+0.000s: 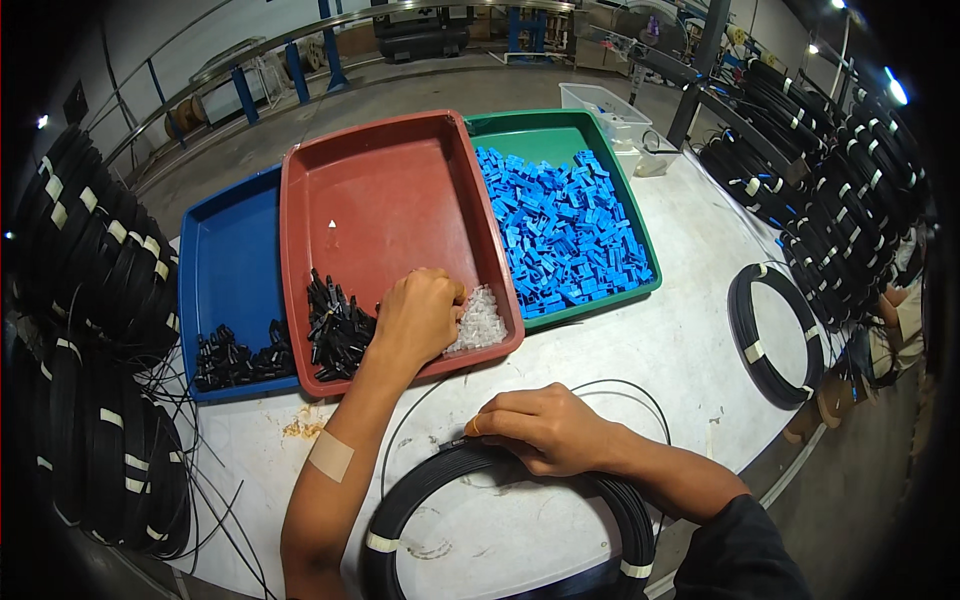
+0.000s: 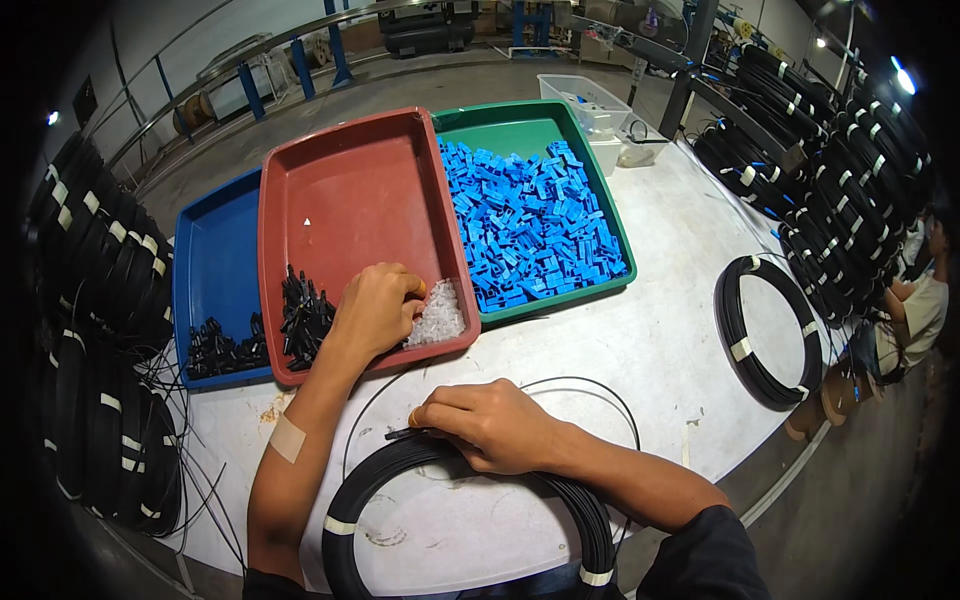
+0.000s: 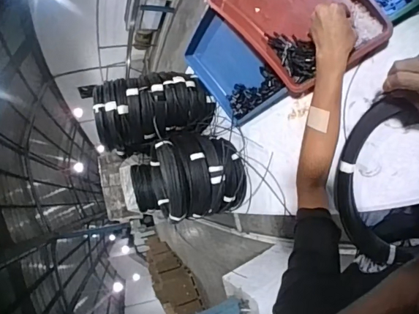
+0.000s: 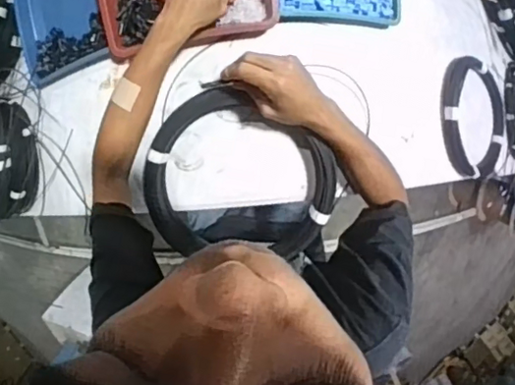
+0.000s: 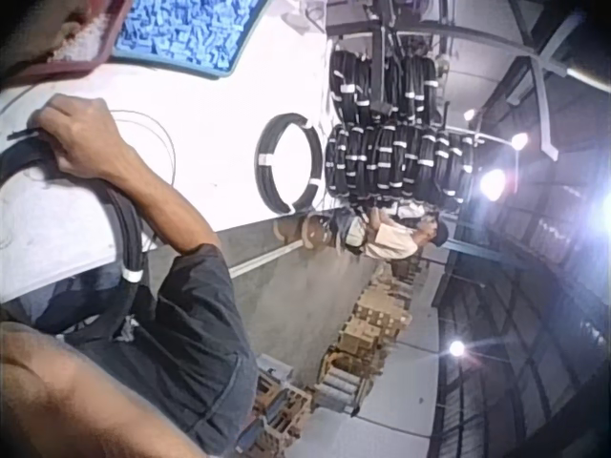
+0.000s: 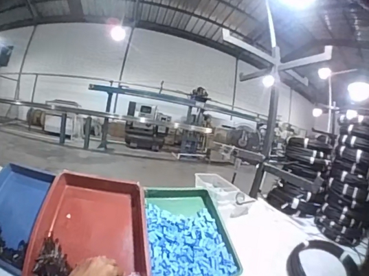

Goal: The person places a coiled cable onto the table and attaches connector components from trays onto the end of the cable by hand.

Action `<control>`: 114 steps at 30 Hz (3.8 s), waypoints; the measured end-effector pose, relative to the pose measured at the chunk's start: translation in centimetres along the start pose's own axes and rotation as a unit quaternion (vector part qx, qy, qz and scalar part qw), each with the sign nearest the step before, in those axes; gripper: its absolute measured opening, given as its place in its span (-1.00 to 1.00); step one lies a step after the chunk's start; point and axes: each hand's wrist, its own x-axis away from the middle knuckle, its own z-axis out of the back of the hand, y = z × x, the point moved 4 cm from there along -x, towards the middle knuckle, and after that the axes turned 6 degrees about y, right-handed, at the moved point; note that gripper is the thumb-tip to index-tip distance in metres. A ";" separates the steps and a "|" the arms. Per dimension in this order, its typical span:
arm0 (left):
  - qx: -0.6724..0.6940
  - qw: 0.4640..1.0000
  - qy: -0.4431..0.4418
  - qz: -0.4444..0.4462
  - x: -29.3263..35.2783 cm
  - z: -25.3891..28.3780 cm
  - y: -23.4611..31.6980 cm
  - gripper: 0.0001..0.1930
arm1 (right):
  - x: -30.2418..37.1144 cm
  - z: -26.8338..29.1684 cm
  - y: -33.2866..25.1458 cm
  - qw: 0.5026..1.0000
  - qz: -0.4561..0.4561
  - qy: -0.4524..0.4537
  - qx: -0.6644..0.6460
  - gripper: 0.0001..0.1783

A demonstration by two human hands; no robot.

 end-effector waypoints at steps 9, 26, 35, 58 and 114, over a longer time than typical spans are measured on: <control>-0.041 0.999 0.003 -0.030 0.2 0.1 0.6 -0.90 | 0.0 0.0 -0.2 1.000 0.002 0.001 0.000 -0.71; -0.017 0.995 0.021 -0.092 0.9 0.7 0.4 -0.89 | 0.3 0.0 -0.5 0.999 0.024 0.000 0.039 -0.74; 0.375 0.906 0.152 0.121 4.9 4.9 0.1 -0.86 | 0.3 0.1 -0.4 0.997 0.014 0.035 0.067 -0.70; 0.575 0.789 0.137 0.170 14.3 4.8 3.4 -0.85 | 0.1 1.0 -0.9 0.988 0.040 0.127 0.074 -0.64; 0.224 0.960 0.166 0.008 14.0 6.8 5.2 -0.69 | 0.6 0.7 0.4 0.990 0.013 0.119 0.075 -0.65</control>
